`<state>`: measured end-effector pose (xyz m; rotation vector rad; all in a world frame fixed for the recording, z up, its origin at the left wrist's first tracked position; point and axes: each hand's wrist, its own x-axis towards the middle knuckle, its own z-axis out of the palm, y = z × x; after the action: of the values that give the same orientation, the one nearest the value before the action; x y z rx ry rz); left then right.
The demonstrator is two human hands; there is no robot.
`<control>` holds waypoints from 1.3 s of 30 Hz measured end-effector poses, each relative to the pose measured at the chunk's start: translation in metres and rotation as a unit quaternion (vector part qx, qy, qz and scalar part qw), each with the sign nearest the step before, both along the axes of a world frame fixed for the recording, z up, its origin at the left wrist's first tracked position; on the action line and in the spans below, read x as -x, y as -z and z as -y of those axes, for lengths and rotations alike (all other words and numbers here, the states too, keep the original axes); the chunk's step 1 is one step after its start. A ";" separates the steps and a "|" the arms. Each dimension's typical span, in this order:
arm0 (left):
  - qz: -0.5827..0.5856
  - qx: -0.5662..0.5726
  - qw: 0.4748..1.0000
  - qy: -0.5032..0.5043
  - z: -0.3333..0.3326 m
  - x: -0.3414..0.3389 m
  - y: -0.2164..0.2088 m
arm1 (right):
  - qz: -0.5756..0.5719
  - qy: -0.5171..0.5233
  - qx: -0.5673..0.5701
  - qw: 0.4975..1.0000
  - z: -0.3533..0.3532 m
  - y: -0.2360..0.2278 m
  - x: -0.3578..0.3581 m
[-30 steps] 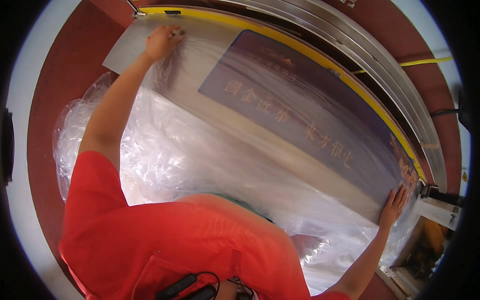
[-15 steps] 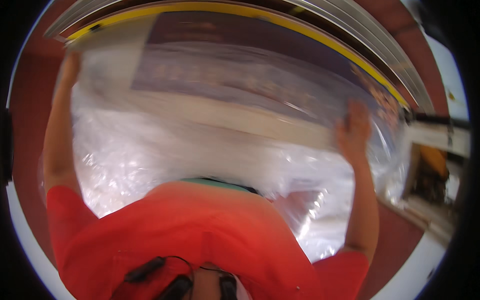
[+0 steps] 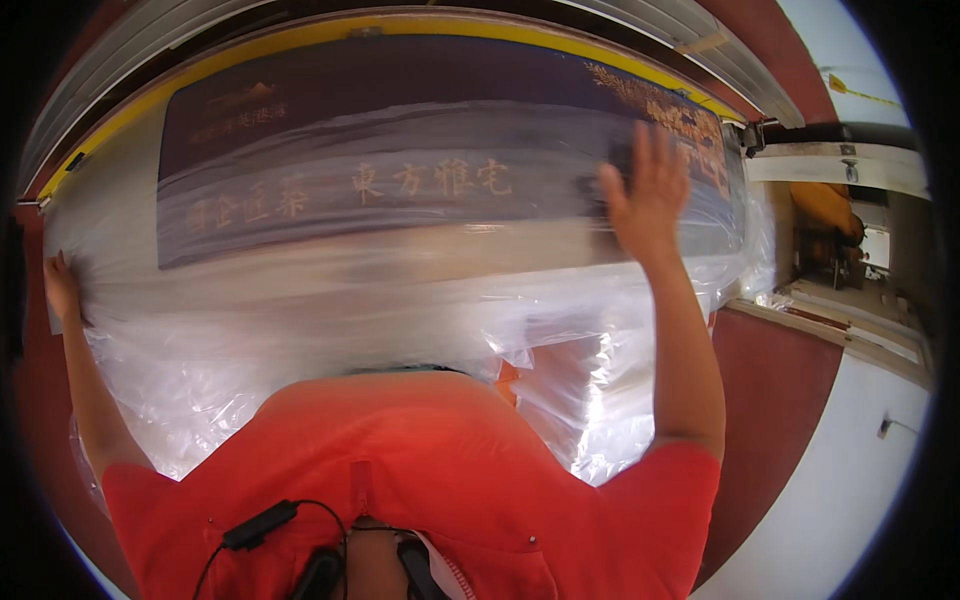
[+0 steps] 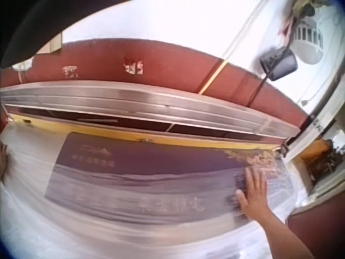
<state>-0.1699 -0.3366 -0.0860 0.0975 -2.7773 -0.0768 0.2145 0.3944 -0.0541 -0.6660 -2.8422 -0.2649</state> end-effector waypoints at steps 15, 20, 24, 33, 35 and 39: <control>0.086 -0.112 0.983 0.113 0.067 0.011 0.005 | -0.082 -0.211 -0.057 0.972 0.080 -0.015 0.069; 0.142 -0.637 0.751 0.101 0.048 -0.042 -0.055 | -0.160 -0.130 0.107 0.973 0.041 -0.006 0.085; 0.164 -0.705 0.688 0.059 0.030 -0.082 -0.082 | -0.146 -0.154 0.058 0.976 0.050 -0.008 0.083; -0.135 -0.147 0.980 0.010 0.015 0.031 -0.017 | -0.232 0.005 0.567 0.791 0.051 -0.033 0.063; -0.055 -0.233 0.970 0.034 -0.014 0.070 0.014 | -0.232 0.032 0.465 0.854 0.012 -0.011 0.070; -0.019 -0.433 0.901 0.031 -0.083 0.136 0.024 | -0.281 0.063 0.287 0.914 -0.049 -0.015 0.118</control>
<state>-0.3055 -0.2538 -0.1101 0.2217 -2.4825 -1.2999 0.0967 0.4432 -0.0390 -0.8580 -2.2952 0.6686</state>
